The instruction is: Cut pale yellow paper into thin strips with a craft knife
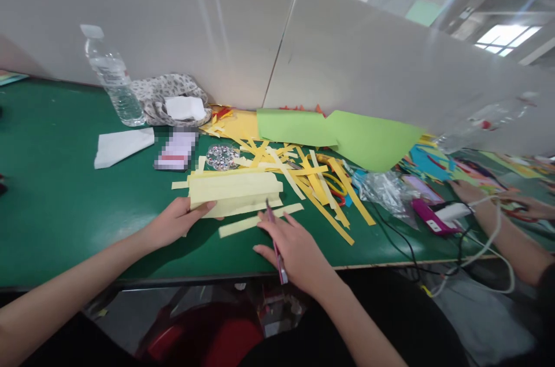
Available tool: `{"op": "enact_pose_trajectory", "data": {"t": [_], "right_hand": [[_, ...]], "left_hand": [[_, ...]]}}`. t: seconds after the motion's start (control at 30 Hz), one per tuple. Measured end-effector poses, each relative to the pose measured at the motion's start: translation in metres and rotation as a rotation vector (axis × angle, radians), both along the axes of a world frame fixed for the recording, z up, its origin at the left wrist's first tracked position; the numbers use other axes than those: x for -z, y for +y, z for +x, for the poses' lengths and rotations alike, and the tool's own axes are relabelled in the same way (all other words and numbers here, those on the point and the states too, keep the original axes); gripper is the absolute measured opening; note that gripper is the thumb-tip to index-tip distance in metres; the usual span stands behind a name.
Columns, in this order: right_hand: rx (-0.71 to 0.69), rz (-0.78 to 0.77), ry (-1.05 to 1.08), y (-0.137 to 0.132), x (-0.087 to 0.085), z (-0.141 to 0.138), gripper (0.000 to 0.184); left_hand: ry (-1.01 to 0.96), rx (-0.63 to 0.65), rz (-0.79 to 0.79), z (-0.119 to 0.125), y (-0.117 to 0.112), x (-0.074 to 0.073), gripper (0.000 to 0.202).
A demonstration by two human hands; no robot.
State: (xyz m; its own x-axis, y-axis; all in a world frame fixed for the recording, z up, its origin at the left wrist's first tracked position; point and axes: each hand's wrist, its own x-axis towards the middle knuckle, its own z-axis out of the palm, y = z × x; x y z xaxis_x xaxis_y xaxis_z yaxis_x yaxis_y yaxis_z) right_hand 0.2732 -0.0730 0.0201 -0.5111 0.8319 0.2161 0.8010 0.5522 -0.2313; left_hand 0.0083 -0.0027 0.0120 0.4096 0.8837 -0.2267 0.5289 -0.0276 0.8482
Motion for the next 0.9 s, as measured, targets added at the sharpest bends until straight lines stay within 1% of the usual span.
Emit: {"op": "enact_pose_trajectory", "data": {"t": [0.07,0.13,0.2,0.27,0.33,0.37,0.43,0.47,0.53,0.6,0.63,0.7,0.8,0.9], "right_hand": [[0.098,-0.007,-0.075,0.008,-0.008,0.017,0.033],[0.143,-0.022,-0.152,0.021,-0.015,0.034,0.034],[0.182,-0.033,-0.216,0.035,-0.019,0.050,0.038],[0.258,-0.042,-0.267,0.048,-0.020,0.061,0.034],[0.319,0.030,-0.263,0.055,-0.019,0.065,0.029],[0.319,0.098,-0.224,0.057,-0.018,0.063,0.028],[0.242,0.242,-0.091,0.055,-0.015,0.050,0.029],[0.165,0.292,-0.021,0.053,-0.014,0.041,0.030],[0.008,0.292,0.037,0.049,-0.010,0.017,0.022],[-0.143,0.290,-0.017,0.046,-0.006,-0.005,0.010],[-0.180,0.321,-0.060,0.045,-0.005,-0.014,0.006],[-0.240,0.414,-0.106,0.044,-0.002,-0.025,0.012],[-0.303,0.542,-0.118,0.040,-0.003,-0.031,0.015],[-0.338,0.607,-0.164,0.036,-0.004,-0.035,0.019]], "left_hand": [[-0.027,-0.023,-0.034,-0.001,0.000,0.001,0.058],[-0.067,-0.068,-0.075,-0.001,0.000,0.002,0.055],[-0.106,-0.120,-0.112,0.000,0.000,0.003,0.052],[-0.126,-0.149,-0.137,0.001,0.000,0.003,0.050],[-0.126,-0.145,-0.147,0.002,0.000,0.003,0.050],[-0.120,-0.142,-0.149,0.002,0.000,0.002,0.049],[-0.104,-0.139,-0.148,0.003,0.000,0.002,0.048],[-0.096,-0.139,-0.145,0.003,0.000,0.002,0.047],[-0.083,-0.135,-0.141,0.003,0.000,0.001,0.047],[-0.086,-0.123,-0.138,0.003,-0.001,0.001,0.048],[-0.091,-0.121,-0.135,0.003,-0.001,0.000,0.049],[-0.105,-0.118,-0.135,0.004,-0.001,-0.001,0.050],[-0.108,-0.120,-0.156,0.004,-0.001,-0.002,0.051],[-0.113,-0.106,-0.147,0.003,-0.001,-0.001,0.051]]}}
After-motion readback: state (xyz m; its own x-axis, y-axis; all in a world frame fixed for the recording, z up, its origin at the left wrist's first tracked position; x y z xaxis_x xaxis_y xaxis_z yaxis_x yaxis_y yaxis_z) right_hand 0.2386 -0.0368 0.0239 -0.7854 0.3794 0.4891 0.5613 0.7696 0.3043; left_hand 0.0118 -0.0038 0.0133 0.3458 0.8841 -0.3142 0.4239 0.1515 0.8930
